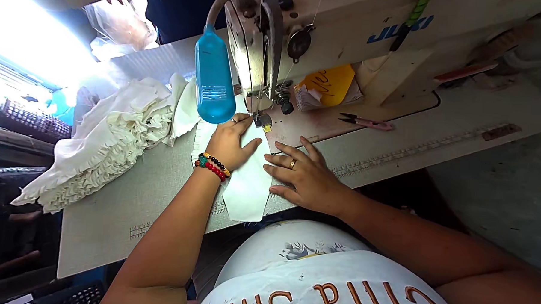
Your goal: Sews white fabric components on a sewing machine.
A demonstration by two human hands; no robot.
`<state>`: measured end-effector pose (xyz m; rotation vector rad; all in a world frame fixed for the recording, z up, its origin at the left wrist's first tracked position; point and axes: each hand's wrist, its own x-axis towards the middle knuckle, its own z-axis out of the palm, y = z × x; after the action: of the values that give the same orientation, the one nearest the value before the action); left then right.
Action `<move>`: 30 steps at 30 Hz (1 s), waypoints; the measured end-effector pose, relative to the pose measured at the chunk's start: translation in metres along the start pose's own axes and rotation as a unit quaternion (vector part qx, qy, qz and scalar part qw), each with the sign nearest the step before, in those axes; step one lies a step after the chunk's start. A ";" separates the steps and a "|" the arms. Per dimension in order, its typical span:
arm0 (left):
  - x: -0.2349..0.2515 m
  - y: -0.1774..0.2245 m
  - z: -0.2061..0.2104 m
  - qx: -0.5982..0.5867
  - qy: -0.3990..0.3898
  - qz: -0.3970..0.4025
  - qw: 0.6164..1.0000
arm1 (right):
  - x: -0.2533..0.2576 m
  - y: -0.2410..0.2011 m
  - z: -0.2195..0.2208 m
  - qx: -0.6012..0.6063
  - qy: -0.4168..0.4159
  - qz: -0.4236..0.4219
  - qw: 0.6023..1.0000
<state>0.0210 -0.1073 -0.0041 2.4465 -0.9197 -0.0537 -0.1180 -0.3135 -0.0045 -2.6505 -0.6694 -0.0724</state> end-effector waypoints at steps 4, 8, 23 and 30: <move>0.000 0.001 -0.002 -0.002 -0.006 -0.005 1.000 | -0.003 0.010 -0.005 0.040 0.057 0.012 0.998; 0.000 0.000 -0.003 0.001 -0.009 -0.006 1.000 | -0.020 0.065 -0.051 -0.027 0.246 0.127 0.961; 0.001 0.000 -0.003 0.009 -0.010 -0.006 1.000 | -0.064 0.170 -0.086 -0.234 0.329 0.315 0.859; 0.002 -0.002 -0.004 0.007 -0.007 0.005 1.000 | -0.064 0.167 -0.088 -0.279 0.293 0.329 0.853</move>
<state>0.0243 -0.1060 -0.0014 2.4579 -0.9415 -0.0608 -0.0925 -0.5106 0.0049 -2.9706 0.5523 -0.9534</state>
